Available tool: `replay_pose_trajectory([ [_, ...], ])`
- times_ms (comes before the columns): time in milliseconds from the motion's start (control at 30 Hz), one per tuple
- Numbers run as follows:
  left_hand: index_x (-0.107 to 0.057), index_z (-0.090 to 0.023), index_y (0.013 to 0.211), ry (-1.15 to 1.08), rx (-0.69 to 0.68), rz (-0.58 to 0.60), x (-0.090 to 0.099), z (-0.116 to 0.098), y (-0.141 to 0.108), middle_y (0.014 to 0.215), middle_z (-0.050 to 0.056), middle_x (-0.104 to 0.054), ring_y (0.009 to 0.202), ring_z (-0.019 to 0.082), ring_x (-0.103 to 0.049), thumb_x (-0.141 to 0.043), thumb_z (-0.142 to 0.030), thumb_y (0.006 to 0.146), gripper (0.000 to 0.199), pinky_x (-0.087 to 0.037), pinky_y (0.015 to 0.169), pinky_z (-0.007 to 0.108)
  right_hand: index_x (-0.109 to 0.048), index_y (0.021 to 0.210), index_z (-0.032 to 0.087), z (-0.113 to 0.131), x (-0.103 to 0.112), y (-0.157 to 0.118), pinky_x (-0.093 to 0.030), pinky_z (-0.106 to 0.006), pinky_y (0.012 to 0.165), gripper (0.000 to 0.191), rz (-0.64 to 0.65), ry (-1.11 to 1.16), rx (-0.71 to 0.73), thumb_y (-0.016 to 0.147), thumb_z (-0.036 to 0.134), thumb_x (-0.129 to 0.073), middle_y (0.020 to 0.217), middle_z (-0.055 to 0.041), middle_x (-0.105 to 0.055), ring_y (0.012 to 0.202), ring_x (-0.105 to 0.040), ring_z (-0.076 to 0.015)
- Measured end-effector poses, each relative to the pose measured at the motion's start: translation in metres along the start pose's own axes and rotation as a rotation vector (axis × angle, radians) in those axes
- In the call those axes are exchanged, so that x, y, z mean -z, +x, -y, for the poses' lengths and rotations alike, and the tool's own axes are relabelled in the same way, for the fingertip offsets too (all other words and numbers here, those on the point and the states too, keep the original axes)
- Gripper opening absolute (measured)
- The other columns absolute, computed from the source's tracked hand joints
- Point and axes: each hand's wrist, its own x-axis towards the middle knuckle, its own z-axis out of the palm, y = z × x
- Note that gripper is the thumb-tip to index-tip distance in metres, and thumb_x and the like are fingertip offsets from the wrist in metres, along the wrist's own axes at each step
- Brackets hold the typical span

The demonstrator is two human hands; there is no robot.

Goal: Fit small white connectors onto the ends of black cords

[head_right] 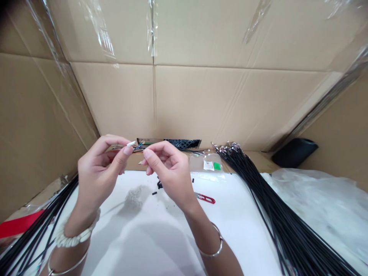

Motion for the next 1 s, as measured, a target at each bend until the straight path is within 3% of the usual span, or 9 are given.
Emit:
replay_pose_trajectory([
  [233, -0.061, -0.022, 0.102, -0.019, -0.044, -0.034, -0.002, 0.007, -0.002, 0.091, -0.003, -0.066, 0.05, 0.001, -0.049, -0.067, -0.018, 0.095, 0.01, -0.038, 0.042, 0.014, -0.072, 0.083, 0.019, -0.001, 0.001, 0.001, -0.053, -0.014, 0.054, 0.011, 0.017, 0.049, -0.011, 0.091, 0.026, -0.074, 0.068, 0.0042, -0.073, 0.052, -0.062, -0.0034],
  [333, -0.059, -0.023, 0.103, 0.027, -0.183, -0.063, -0.002, 0.011, -0.002, 0.095, -0.001, -0.062, 0.063, 0.005, -0.055, -0.063, -0.009, 0.095, 0.017, -0.041, 0.046, 0.014, -0.072, 0.083, 0.019, -0.002, 0.0, 0.001, -0.053, -0.014, 0.054, 0.01, 0.012, 0.056, 0.01, 0.091, 0.026, -0.074, 0.067, 0.0043, -0.073, 0.051, -0.062, -0.0034],
  [467, -0.064, -0.021, 0.095, 0.21, -0.334, -0.009, -0.001, 0.009, -0.002, 0.099, 0.001, -0.057, 0.066, 0.004, -0.05, -0.056, -0.001, 0.094, 0.021, -0.038, 0.049, 0.015, -0.072, 0.082, 0.019, -0.002, 0.0, 0.001, -0.053, -0.013, 0.053, 0.009, -0.012, 0.04, 0.042, 0.09, 0.024, -0.074, 0.066, 0.0045, -0.073, 0.05, -0.062, -0.0033],
  [667, -0.066, -0.019, 0.1, 0.236, -0.314, 0.041, 0.001, 0.002, -0.002, 0.103, 0.002, -0.057, 0.061, 0.002, -0.046, -0.06, -0.004, 0.092, 0.018, -0.041, 0.05, 0.015, -0.073, 0.082, 0.02, -0.002, -0.001, 0.0, -0.053, -0.012, 0.052, 0.009, -0.036, -0.003, 0.119, 0.091, 0.021, -0.074, 0.065, 0.0052, -0.071, 0.05, -0.061, -0.0029],
  [1000, -0.068, -0.02, 0.104, 0.333, -0.305, 0.058, 0.002, 0.0, -0.002, 0.108, 0.002, -0.057, 0.062, 0.001, -0.048, -0.066, -0.007, 0.091, 0.019, -0.043, 0.05, 0.014, -0.074, 0.095, 0.024, -0.015, 0.004, -0.003, -0.054, -0.017, 0.054, 0.013, -0.077, -0.244, 0.423, 0.094, 0.012, -0.069, 0.075, 0.0056, -0.073, 0.054, -0.063, -0.0044],
])
